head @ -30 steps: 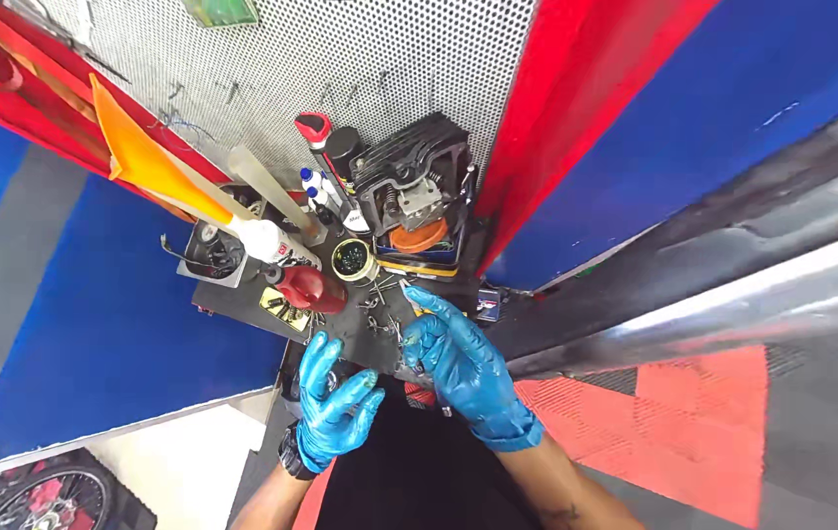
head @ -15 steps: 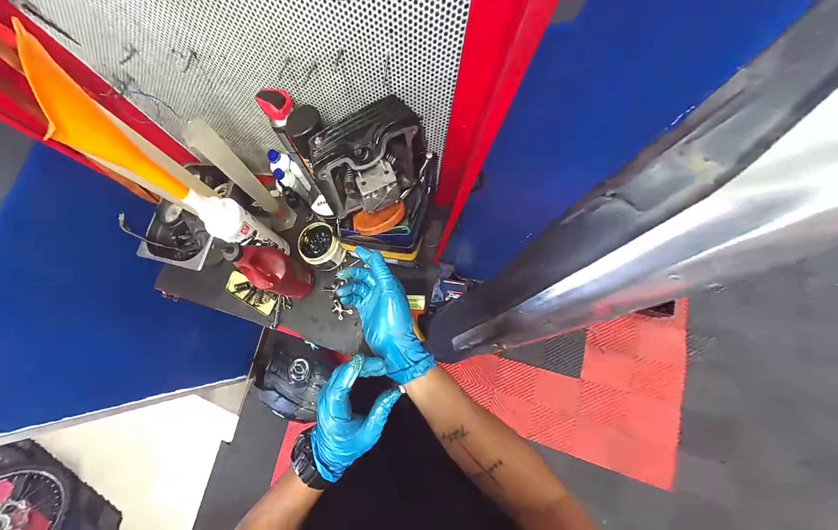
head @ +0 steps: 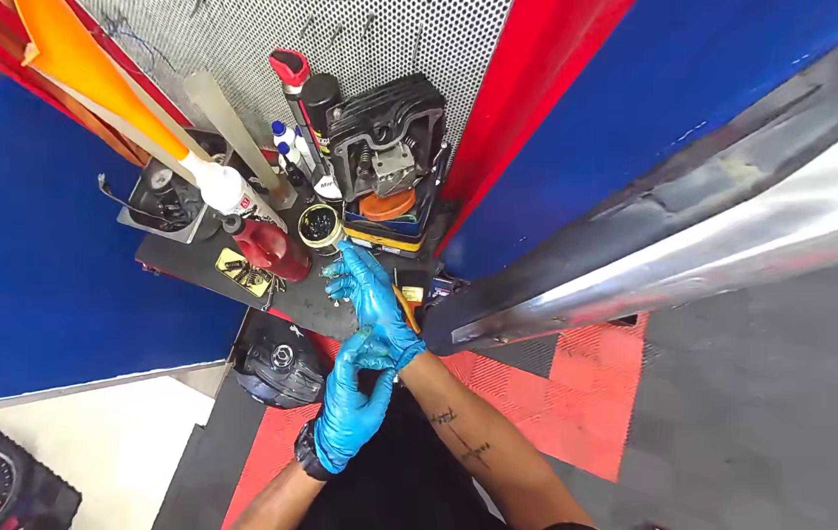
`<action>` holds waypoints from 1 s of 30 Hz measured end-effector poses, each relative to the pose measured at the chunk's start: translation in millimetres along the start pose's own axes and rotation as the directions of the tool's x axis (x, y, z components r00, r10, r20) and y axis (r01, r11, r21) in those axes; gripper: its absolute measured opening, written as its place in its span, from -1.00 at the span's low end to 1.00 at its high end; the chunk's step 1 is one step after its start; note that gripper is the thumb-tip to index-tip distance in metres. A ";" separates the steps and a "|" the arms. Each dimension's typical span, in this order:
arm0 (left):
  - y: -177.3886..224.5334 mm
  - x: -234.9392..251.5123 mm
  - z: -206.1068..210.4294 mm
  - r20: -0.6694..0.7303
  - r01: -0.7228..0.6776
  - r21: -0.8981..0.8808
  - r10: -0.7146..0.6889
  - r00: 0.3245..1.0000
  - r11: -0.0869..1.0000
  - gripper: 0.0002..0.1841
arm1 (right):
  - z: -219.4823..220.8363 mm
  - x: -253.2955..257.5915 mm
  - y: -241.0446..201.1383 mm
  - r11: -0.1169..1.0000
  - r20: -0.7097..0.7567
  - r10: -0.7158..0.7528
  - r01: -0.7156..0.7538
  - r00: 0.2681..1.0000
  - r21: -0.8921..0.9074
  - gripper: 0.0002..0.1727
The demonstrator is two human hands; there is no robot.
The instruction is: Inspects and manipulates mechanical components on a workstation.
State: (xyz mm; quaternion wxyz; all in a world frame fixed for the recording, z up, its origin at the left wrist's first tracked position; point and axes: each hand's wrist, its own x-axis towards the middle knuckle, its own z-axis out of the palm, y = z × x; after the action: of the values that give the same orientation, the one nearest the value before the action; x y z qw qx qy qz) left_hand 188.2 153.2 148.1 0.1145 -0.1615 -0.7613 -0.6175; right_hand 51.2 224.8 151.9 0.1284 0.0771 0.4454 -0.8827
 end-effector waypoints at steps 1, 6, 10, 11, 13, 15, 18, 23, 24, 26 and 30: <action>1.4 0.6 -2.7 0.018 0.052 -0.089 -0.051 0.999 0.995 -0.19 | 0.6 -0.2 2.2 1.000 0.014 0.018 -0.018 1.000 -0.012 -0.56; 0.8 -4.8 -19.7 0.027 0.105 -0.180 -0.102 0.994 0.978 -0.19 | 15.4 -6.6 11.3 0.994 0.032 0.080 -0.077 0.996 -0.077 -0.57; -3.9 -18.4 -20.0 -0.082 -0.048 0.156 0.061 0.995 0.987 -0.34 | 27.1 -4.5 24.0 0.991 0.025 0.070 -0.066 0.997 -0.114 -0.56; -5.1 -19.7 -19.1 -0.118 -0.060 0.168 0.081 0.990 0.984 -0.38 | 31.4 -4.2 26.3 0.989 0.026 0.084 -0.080 0.996 -0.125 -0.56; -5.2 -22.3 -23.1 -0.150 -0.035 0.087 0.048 0.988 0.996 -0.39 | 40.2 -5.1 33.6 0.982 0.057 0.121 -0.111 0.991 -0.150 -0.55; 0.9 -25.4 -39.0 -0.089 0.029 -0.098 -0.037 0.995 0.995 -0.37 | 51.9 -9.8 42.7 0.973 0.109 0.161 -0.139 0.981 -0.186 -0.53; 13.0 -36.6 -77.9 0.172 0.103 -0.295 -0.053 0.984 0.950 -0.53 | 71.9 -30.7 59.1 0.948 0.247 0.225 -0.153 0.943 -0.279 -0.50; 50.9 -67.3 -128.1 0.480 0.083 -0.297 0.074 0.874 0.951 -0.73 | 112.0 -95.4 74.7 0.931 0.490 0.235 -0.049 0.840 -0.361 -0.48; 61.8 -76.2 -139.7 0.538 0.068 -0.272 0.093 0.838 0.960 -0.75 | 119.5 -115.5 72.9 0.922 0.516 0.243 -0.030 0.821 -0.386 -0.50; 87.2 -96.1 -163.1 0.637 0.013 -0.221 0.134 0.759 0.975 -0.76 | 131.0 -162.6 65.9 0.894 0.578 0.292 -0.003 0.762 -0.449 -0.52; 159.9 -141.9 -217.8 0.645 -0.039 0.013 0.021 0.764 0.999 -0.72 | 142.7 -236.2 44.5 0.770 0.777 0.248 0.369 0.579 -0.521 -0.56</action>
State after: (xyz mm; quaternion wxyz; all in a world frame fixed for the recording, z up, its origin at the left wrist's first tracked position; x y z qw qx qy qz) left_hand 375.4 -44.9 285.5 -0.1419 -0.3743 -0.7596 -0.5126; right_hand 286.9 121.7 261.5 0.3027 -0.3999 0.6081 -0.6154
